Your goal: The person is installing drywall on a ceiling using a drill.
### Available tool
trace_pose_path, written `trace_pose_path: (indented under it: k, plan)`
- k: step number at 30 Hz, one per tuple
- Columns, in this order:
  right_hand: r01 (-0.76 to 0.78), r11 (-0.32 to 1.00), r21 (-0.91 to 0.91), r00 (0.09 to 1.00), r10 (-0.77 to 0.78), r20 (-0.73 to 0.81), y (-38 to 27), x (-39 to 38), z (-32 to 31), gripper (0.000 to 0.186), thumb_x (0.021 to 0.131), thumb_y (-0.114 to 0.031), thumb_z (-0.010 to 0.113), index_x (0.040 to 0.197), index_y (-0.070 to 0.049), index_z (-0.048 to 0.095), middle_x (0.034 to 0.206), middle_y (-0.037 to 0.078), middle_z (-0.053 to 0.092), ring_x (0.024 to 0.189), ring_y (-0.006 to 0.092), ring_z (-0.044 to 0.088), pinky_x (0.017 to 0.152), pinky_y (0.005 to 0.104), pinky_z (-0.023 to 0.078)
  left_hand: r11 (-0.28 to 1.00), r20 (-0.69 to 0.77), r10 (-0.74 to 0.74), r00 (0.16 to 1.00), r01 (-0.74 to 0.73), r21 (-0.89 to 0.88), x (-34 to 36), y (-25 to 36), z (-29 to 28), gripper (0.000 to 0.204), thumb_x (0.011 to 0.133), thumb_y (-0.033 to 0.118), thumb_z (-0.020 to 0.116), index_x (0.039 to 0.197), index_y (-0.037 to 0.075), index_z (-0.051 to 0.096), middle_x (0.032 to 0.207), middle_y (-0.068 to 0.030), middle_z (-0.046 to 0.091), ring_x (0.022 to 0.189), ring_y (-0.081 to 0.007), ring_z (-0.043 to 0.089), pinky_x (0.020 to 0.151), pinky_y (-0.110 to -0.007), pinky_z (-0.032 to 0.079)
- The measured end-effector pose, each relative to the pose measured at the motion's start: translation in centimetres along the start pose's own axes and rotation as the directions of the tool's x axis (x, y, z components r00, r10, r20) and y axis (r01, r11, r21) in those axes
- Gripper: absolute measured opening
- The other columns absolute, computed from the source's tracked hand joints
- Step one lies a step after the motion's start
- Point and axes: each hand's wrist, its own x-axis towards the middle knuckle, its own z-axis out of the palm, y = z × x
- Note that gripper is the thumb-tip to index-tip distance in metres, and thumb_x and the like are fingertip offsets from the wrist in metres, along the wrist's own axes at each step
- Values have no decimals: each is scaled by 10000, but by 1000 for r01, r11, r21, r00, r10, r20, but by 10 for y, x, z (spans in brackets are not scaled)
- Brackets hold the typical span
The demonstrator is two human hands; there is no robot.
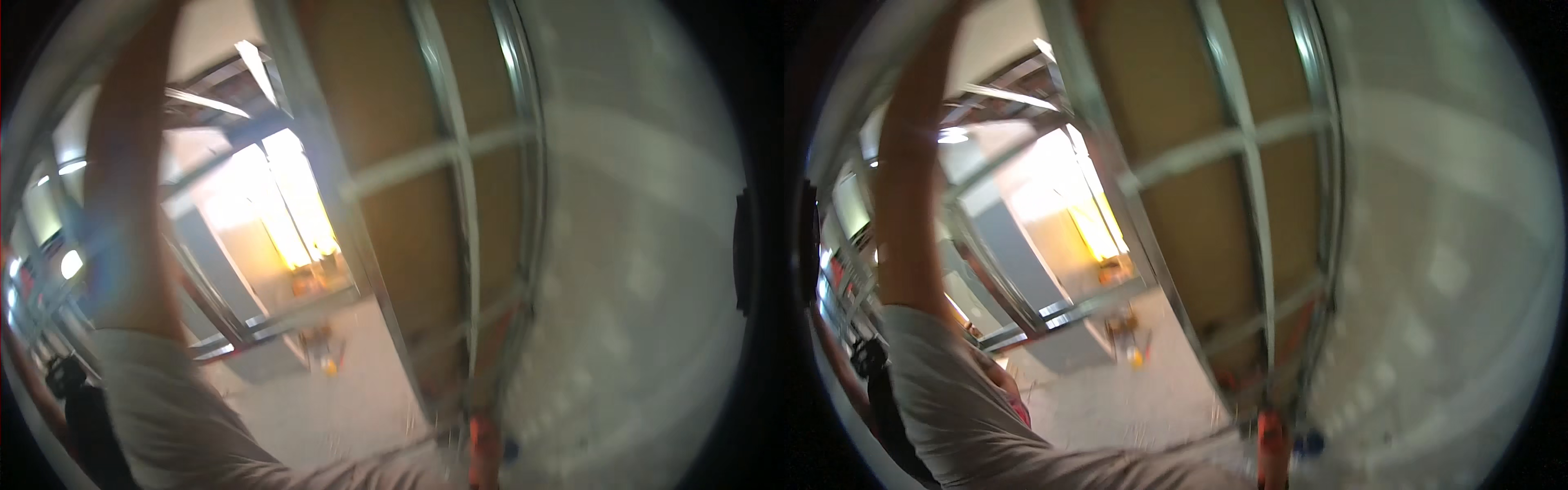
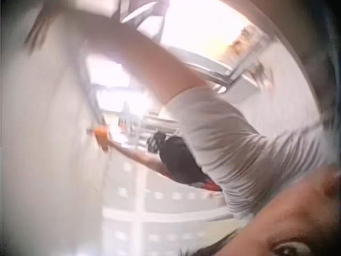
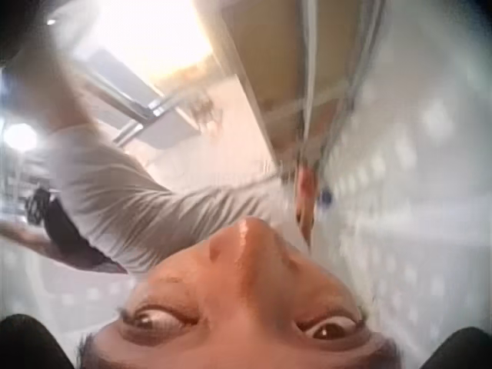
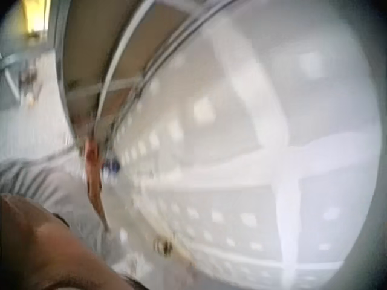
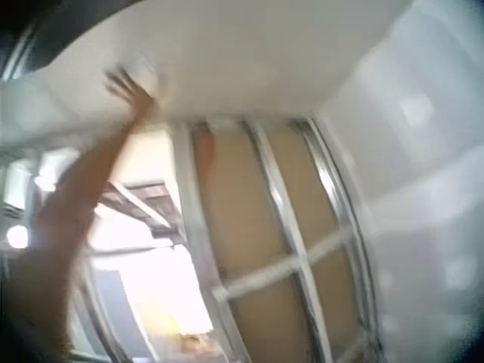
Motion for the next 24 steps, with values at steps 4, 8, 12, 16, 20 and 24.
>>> trace_pose_path:
  k: [4, 8, 12, 16, 20, 24]
  plan:
    - [-365, 803, 471, 931, 303, 205, -28, 27, -48, 299, 892, -164, 690, 1155, -67, 586, 1027, 60, 599, 955, 204, 588, 806, 339, 476, 945, -68, 146, 987, -119, 306, 15, 16, -37, 1445, 707, 595, 806, 1527, 30, -241, 1495, -347, -381, 1401, -536, -317, 1108, -762, -89]
    - [-275, 753, 598, 958, 265, 107, -48, 68, -89, 150, 946, -181, 635, 1030, -67, 582, 829, 22, 557, 780, 173, 561, 678, 299, 451, 977, 56, -2, 998, -10, 214, 28, 41, -58, 1397, 743, 441, 842, 1522, -3, -229, 1504, -367, -343, 1400, -534, -319, 1152, -722, -78]
    - [-111, 591, 799, 988, 153, 24, -69, 157, -127, 233, 907, -104, 665, 1116, -57, 573, 936, 42, 588, 841, 174, 595, 730, 301, 481, 970, -80, 157, 984, -139, 198, 26, 6, -31, 1304, 797, 536, 766, 1555, 53, -178, 1534, -344, -308, 1429, -548, -240, 1161, -706, -96]
    - [214, 530, 820, 977, -119, -177, -162, 323, -208, 508, 858, 29, 696, 1330, -44, 521, 1216, 72, 626, 1049, 159, 631, 894, 300, 528, 941, 29, 193, 981, -193, 279, 49, -28, -31, 1297, 752, 629, 758, 1551, -35, -19, 1500, -443, -226, 1328, -700, -249, 1037, -830, 77]
    - [559, 492, 667, 829, -322, -457, -276, 493, -278, 392, 869, -164, 748, 1205, -22, 604, 1159, 91, 639, 1103, 216, 608, 961, 358, 468, 973, 163, 178, 970, -198, 115, 30, -20, -40, 1372, 754, 531, 805, 1475, -153, -141, 1484, -435, -269, 1296, -673, -348, 1051, -816, -36]
    - [377, 191, 907, 923, -166, -348, -371, 617, -320, 84, 861, -131, 732, 826, -76, 679, 556, -42, 519, 432, 52, 420, 407, 258, 305, 937, 265, 187, 946, -253, 243, 42, -21, -42, 1348, 780, 513, 785, 1446, -194, -151, 1498, -430, -235, 1292, -647, -384, 1046, -827, -2]
